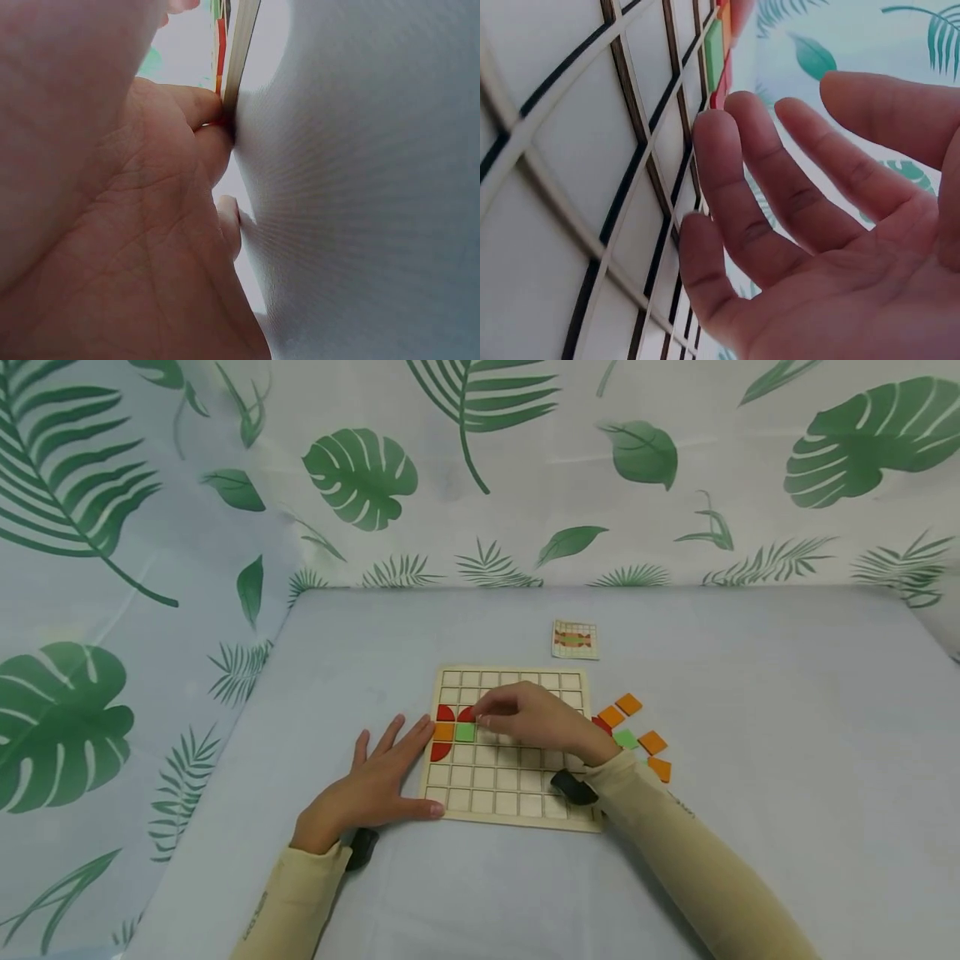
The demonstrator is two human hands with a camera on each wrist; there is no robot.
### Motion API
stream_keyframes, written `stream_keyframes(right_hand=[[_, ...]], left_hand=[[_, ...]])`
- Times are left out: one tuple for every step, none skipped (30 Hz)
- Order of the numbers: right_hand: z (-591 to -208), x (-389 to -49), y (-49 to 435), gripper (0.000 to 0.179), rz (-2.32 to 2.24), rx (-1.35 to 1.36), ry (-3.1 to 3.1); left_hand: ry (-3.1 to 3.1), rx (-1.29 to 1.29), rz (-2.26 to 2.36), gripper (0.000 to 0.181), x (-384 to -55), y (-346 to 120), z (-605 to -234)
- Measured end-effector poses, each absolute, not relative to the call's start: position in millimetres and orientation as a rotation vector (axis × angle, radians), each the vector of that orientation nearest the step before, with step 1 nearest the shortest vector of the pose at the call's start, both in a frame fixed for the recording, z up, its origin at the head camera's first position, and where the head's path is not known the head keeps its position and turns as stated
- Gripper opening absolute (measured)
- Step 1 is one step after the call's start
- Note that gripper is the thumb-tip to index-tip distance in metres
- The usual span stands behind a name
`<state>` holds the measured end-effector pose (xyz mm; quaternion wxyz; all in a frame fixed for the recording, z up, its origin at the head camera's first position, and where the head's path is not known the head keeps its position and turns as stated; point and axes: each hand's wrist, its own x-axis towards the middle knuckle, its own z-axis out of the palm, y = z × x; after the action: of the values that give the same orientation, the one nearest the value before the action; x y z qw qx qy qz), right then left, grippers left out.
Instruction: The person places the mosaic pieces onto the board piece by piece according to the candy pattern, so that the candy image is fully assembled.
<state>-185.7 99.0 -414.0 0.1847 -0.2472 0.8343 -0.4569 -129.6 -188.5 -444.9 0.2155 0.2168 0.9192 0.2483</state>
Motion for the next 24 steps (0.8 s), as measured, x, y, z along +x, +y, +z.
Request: stream_keyframes(right_hand=[[-413.5,-185.6,100.4,0.023,-1.293,-0.708,2.348],[-412.8,-185.3,102.1,0.023,-1.295,-0.718,2.346],[-412.1,-184.9,104.1,0.024,-1.296,-0.727,2.345],[-411.3,-184.6,106.4,0.025,-1.29,-0.735,2.354],[-410.5,-184.1,108.8,0.025,-1.29,-0.746,2.355],[-409.5,-183.6,111.5,0.026,-1.285,-0.752,2.361],[-407.2,-182.7,114.1,0.026,-1.273,-0.754,2.374],[-404.6,-181.9,116.9,0.027,-1.266,-0.756,2.386],[-402.1,-181.4,120.3,0.028,-1.265,-0.758,2.392],[-400.2,-181.2,124.0,0.028,-1.267,-0.759,2.401],[-398.0,-181.0,127.7,0.029,-1.274,-0.756,2.405],[-395.5,-180.6,131.5,0.029,-1.278,-0.751,2.415],[-392.9,-180.2,135.5,0.029,-1.287,-0.748,2.422],[-390.3,-179.5,139.8,0.03,-1.297,-0.745,2.425],[-388.3,-178.7,144.4,0.029,-1.303,-0.738,2.432],[-386.2,-177.8,148.6,0.029,-1.306,-0.732,2.445],[-383.7,-176.3,153.0,0.029,-1.307,-0.72,2.455],[-381.3,-174.8,157.6,0.028,-1.309,-0.706,2.462],[-379.5,-173.5,162.2,0.028,-1.31,-0.698,2.468],[-377.9,-172.3,166.8,0.028,-1.308,-0.688,2.476],[-376.6,-170.8,171.3,0.029,-1.31,-0.676,2.483],[-375.7,-169.3,175.9,0.029,-1.307,-0.665,2.491],[-375.1,-167.7,180.5,0.029,-1.301,-0.648,2.498],[-374.9,-166.4,185.0,0.029,-1.294,-0.632,2.508]], left_hand=[[2.552,0.601,0.687,0.116,-129.6,-188.8,-444.8],[2.554,0.6,0.685,0.116,-129.6,-189.1,-444.8],[2.555,0.601,0.686,0.116,-129.6,-189.2,-444.8],[2.555,0.6,0.686,0.116,-129.6,-189.1,-444.7],[2.555,0.6,0.686,0.116,-129.6,-189.0,-444.7],[2.555,0.6,0.686,0.116,-129.6,-188.8,-444.9],[2.555,0.6,0.685,0.116,-129.6,-188.6,-445.1],[2.554,0.598,0.684,0.116,-129.5,-188.2,-445.2],[2.555,0.597,0.685,0.116,-129.4,-187.8,-445.1],[2.555,0.595,0.683,0.116,-129.3,-187.3,-445.3],[2.556,0.595,0.684,0.116,-129.2,-186.8,-445.7],[2.555,0.595,0.684,0.116,-129.1,-186.4,-446.1],[2.553,0.595,0.685,0.116,-129.0,-186.2,-446.4],[2.552,0.597,0.686,0.116,-128.8,-186.0,-446.5],[2.551,0.601,0.688,0.116,-128.7,-186.1,-446.8],[2.55,0.604,0.686,0.116,-128.7,-186.3,-447.1],[2.547,0.605,0.69,0.116,-128.7,-186.6,-447.2],[2.546,0.605,0.692,0.116,-128.7,-187.0,-447.0],[2.546,0.605,0.695,0.116,-128.8,-187.3,-446.7],[2.548,0.604,0.693,0.116,-128.9,-187.8,-446.4],[2.55,0.603,0.69,0.116,-129.1,-188.2,-446.1],[2.551,0.602,0.691,0.116,-128.9,-188.3,-446.2],[2.553,0.603,0.693,0.116,-128.8,-188.3,-446.4],[2.554,0.605,0.693,0.116,-128.8,-188.3,-446.7]])
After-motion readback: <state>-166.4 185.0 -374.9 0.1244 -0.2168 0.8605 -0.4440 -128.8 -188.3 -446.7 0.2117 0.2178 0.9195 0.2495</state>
